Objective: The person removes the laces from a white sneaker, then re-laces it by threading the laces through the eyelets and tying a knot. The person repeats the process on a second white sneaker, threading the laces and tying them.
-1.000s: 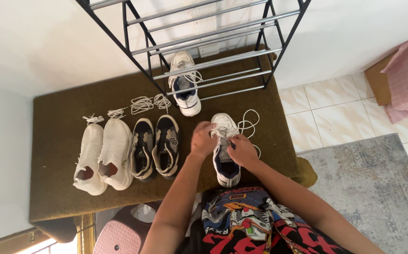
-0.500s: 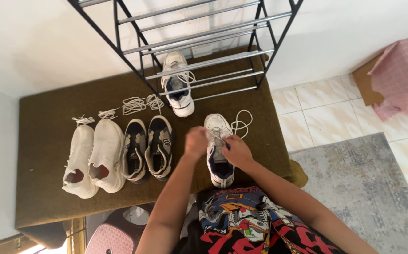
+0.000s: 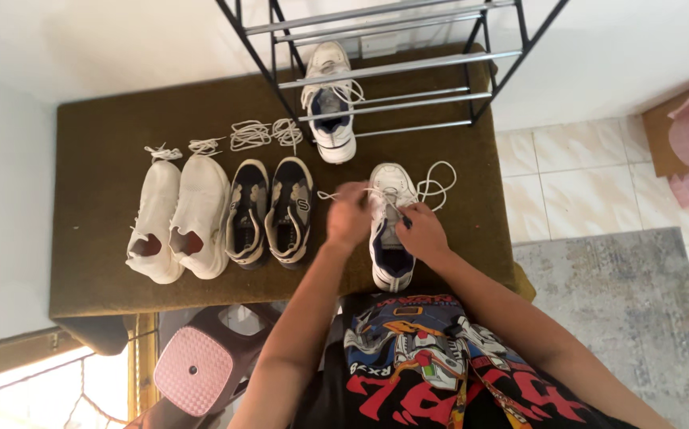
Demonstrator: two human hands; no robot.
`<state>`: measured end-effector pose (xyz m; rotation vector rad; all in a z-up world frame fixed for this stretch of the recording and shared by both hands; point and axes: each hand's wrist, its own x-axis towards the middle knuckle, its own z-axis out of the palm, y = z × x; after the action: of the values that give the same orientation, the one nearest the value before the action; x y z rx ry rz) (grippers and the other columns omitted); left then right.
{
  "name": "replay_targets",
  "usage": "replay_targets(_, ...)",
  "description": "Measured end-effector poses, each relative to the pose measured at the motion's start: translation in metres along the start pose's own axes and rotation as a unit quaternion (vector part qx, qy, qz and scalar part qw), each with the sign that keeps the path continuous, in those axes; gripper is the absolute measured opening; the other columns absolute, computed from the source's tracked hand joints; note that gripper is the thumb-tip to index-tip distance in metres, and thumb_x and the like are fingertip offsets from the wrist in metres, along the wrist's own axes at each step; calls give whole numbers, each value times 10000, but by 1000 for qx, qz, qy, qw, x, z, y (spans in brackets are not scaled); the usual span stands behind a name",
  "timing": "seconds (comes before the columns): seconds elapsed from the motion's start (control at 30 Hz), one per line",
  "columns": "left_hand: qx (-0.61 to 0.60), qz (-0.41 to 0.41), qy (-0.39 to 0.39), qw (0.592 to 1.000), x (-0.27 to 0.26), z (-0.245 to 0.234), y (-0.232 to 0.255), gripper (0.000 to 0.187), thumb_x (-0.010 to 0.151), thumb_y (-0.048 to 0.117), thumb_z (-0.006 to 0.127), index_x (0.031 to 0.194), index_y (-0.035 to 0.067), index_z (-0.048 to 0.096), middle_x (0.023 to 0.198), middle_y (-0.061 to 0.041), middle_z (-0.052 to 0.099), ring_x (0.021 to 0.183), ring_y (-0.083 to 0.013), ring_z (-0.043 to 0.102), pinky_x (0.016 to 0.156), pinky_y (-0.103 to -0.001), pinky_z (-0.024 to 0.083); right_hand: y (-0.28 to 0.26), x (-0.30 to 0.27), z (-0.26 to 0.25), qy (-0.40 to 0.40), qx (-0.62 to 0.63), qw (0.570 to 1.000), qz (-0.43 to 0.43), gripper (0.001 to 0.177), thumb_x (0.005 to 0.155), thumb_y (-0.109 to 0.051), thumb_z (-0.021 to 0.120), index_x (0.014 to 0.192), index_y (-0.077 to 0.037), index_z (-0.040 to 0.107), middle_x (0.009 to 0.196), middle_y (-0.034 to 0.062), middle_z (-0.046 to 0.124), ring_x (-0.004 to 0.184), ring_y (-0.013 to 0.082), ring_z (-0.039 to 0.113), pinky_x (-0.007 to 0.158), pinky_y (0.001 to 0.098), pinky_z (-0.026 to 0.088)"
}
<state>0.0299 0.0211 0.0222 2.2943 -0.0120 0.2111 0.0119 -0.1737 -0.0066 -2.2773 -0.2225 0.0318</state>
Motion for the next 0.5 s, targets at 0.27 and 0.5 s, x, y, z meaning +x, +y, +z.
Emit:
replay_targets(0.27,92,-48,-284,953,16,36,20,232,846,166,674,1038,89,778,1171,-159,687,1095,-335,659,946,-411,540,-6,-1,2,15,-16,1000,5,280,873,-165,661,1106,-34,745,1046,146,681,976,354,664,828,440,545)
replay_targets(0.5,-92,-287,-93,949,24,21,-25,257,1021,227,497,1150,83,666,1019,-162,711,969,-350,716,858,-445,571,-3,-4,2,35,-13,999,-33,299,856,-141,664,1120,-28,748,1043,154,682,966,356,663,845,437,549)
